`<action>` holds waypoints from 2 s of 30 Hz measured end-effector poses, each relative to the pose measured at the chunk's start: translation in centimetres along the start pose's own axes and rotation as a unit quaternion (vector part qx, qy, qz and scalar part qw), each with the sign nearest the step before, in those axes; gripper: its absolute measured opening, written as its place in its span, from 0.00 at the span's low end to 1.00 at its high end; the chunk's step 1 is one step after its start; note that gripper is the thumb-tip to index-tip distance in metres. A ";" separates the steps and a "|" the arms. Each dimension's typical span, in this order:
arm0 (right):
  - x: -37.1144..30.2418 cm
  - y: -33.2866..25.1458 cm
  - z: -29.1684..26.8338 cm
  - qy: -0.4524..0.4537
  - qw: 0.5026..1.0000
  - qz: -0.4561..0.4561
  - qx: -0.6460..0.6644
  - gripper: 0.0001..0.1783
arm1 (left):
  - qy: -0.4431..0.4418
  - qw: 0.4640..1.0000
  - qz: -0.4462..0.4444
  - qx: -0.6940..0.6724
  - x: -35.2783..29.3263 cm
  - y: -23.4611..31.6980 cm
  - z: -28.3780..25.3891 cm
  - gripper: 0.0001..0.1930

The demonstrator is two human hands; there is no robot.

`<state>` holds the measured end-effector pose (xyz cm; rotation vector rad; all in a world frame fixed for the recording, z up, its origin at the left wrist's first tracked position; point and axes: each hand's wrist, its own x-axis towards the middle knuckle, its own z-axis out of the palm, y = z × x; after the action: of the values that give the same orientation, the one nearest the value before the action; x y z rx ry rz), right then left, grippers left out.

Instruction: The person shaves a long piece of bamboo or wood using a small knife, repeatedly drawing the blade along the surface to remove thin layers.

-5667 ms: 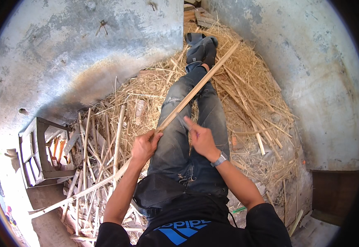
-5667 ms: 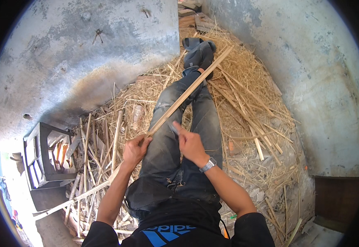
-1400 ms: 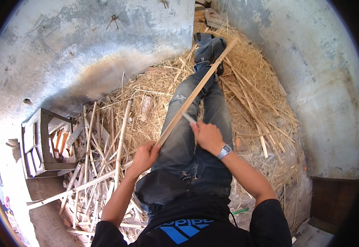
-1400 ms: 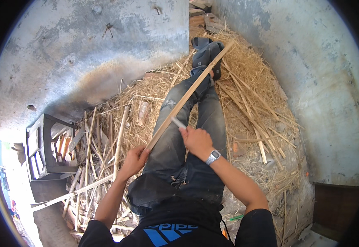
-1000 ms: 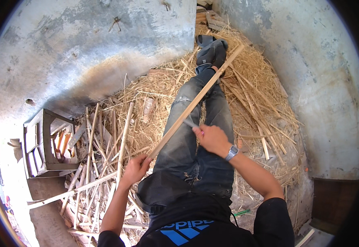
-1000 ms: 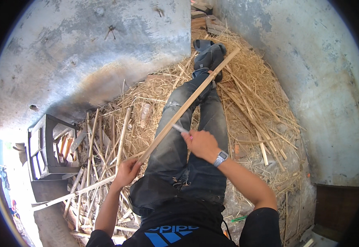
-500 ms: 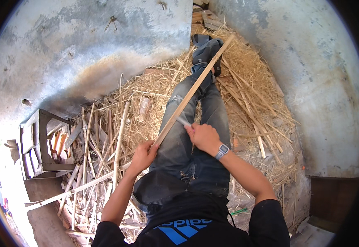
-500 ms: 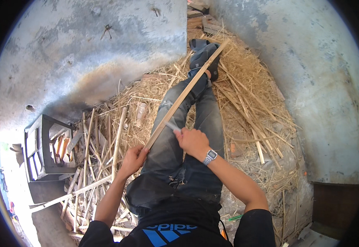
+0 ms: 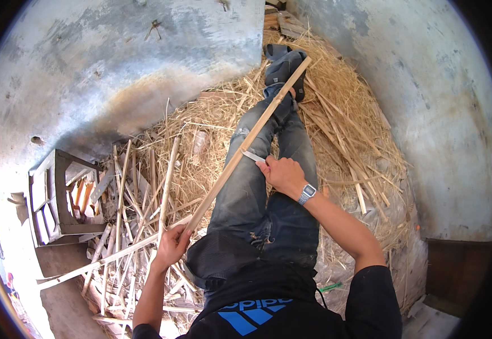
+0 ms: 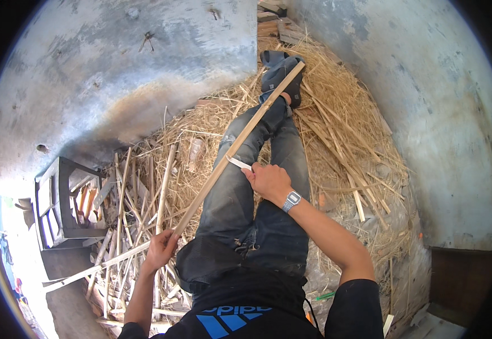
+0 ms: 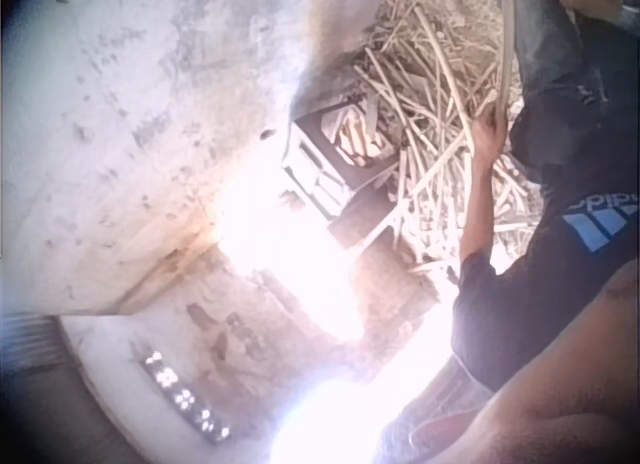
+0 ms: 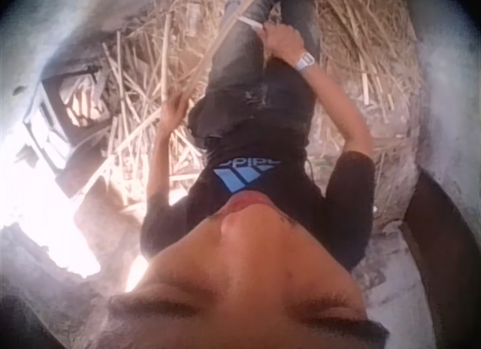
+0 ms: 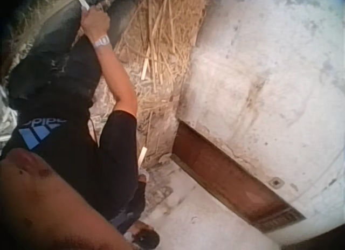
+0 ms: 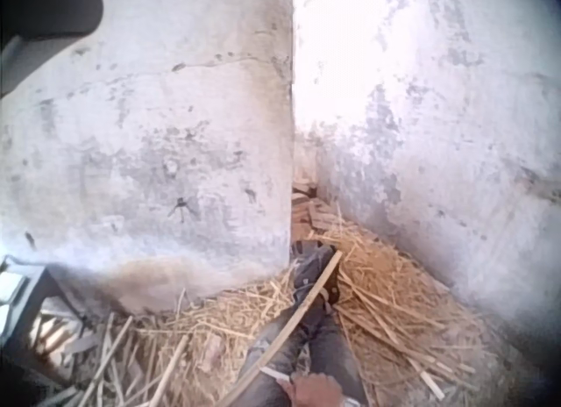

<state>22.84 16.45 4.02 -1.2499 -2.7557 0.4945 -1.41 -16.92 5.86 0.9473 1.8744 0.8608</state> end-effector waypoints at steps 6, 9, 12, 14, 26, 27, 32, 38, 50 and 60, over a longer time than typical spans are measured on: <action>3.3 5.8 -0.5 0.085 0.995 0.058 -0.020 0.31 | -0.027 0.996 -0.079 -0.036 -5.1 -3.9 -2.8 0.13; 3.6 6.4 -1.5 0.080 0.994 0.060 -0.035 0.31 | -0.035 0.995 -0.081 -0.053 -5.8 -3.2 -3.2 0.14; 3.7 6.2 -1.9 0.084 0.995 0.053 -0.022 0.31 | -0.015 0.997 -0.074 -0.032 -5.3 -2.9 -2.8 0.14; 2.8 5.5 -1.9 0.079 0.996 0.043 0.004 0.31 | -0.006 0.998 -0.066 -0.017 -5.1 -3.5 -3.1 0.14; 2.0 2.8 -0.9 0.172 0.960 -0.011 0.219 0.26 | 0.015 0.998 -0.031 0.056 -4.2 -6.0 -4.2 0.14; 2.9 3.1 -1.5 0.216 0.940 -0.004 0.263 0.26 | 0.020 0.997 -0.020 0.066 -4.3 -6.1 -4.3 0.14; 6.7 3.9 -3.3 0.198 0.957 0.061 0.203 0.25 | 0.037 0.997 0.002 0.071 -3.9 -5.3 -4.0 0.13; 9.6 6.3 -1.8 0.159 0.963 0.001 0.218 0.19 | 0.040 0.996 0.007 0.074 -4.3 -5.4 -4.1 0.15; 8.0 15.2 -6.0 0.350 0.890 0.170 0.236 0.10 | 0.033 0.997 -0.054 0.050 -5.7 -7.3 -5.9 0.13; 2.8 5.6 -4.2 0.100 0.968 0.082 0.215 0.27 | 0.041 0.996 -0.002 0.077 -4.5 -7.2 -4.5 0.15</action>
<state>25.90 23.06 6.01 -1.3295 -2.2300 0.8706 -5.78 -25.07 3.37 1.0141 2.0358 0.7698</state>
